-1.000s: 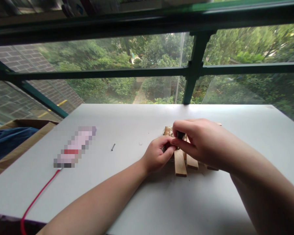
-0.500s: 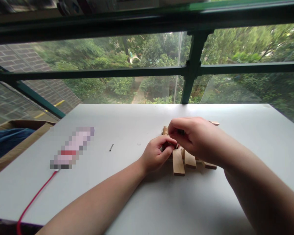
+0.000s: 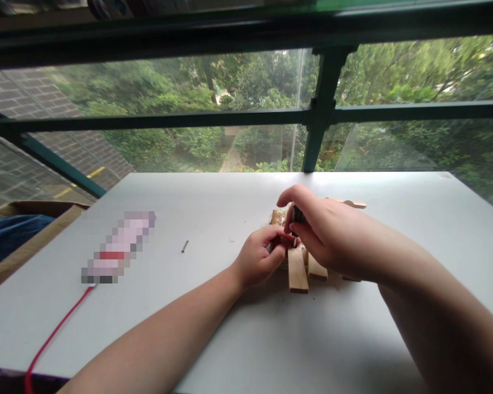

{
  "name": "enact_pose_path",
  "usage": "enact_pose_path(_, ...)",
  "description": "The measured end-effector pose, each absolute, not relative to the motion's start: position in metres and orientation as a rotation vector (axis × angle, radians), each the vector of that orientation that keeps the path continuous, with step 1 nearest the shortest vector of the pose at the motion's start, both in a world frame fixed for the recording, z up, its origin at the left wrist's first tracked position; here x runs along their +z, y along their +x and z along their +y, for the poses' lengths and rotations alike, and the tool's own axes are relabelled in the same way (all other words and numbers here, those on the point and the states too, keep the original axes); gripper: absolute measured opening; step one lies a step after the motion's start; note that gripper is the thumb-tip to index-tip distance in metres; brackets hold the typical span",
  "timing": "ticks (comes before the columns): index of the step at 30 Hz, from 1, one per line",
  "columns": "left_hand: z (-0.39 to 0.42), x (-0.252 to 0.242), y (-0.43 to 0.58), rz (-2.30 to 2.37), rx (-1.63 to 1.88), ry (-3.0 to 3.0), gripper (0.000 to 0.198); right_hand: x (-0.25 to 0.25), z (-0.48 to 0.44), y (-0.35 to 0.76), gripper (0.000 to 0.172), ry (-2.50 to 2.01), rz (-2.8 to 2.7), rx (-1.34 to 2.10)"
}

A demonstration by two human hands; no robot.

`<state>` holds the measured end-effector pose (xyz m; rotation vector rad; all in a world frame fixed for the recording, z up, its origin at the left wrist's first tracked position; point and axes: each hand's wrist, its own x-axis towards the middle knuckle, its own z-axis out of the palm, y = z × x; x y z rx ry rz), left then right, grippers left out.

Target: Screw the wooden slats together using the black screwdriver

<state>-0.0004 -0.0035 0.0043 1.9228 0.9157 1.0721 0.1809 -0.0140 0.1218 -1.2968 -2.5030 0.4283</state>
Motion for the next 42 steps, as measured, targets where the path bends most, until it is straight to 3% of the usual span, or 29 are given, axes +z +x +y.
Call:
enact_pose_path(11, -0.0039, 0.0031, -0.0002, 0.938, 1.088, 1.965, 0.016, 0.1259, -0.0104, 0.1791, 0.016, -1.345, -2.517, 0.229)
enact_pose_path(22, -0.0035, 0.0009, -0.0006, 0.921, 1.100, 1.932, 0.017, 0.1229, -0.0054, 0.1768, 0.029, -1.449, -2.408, 0.168)
enact_pose_path(27, -0.0033, 0.0008, -0.0010, 0.924, 1.085, 1.937, 0.017, 0.1205, -0.0041, 0.1737, 0.013, -1.338, -2.379, 0.258)
enact_pose_path(37, -0.0032, 0.0021, -0.0019, 0.946, 1.069, 1.961, 0.014, 0.1221, -0.0105, 0.1781, 0.001, -1.156, -2.533, 0.386)
enact_pose_path(42, -0.0025, 0.0022, -0.0016, 0.923, 1.050, 1.934, 0.014, 0.1233, -0.0123, 0.1786, 0.013, -1.182, -2.548, 0.415)
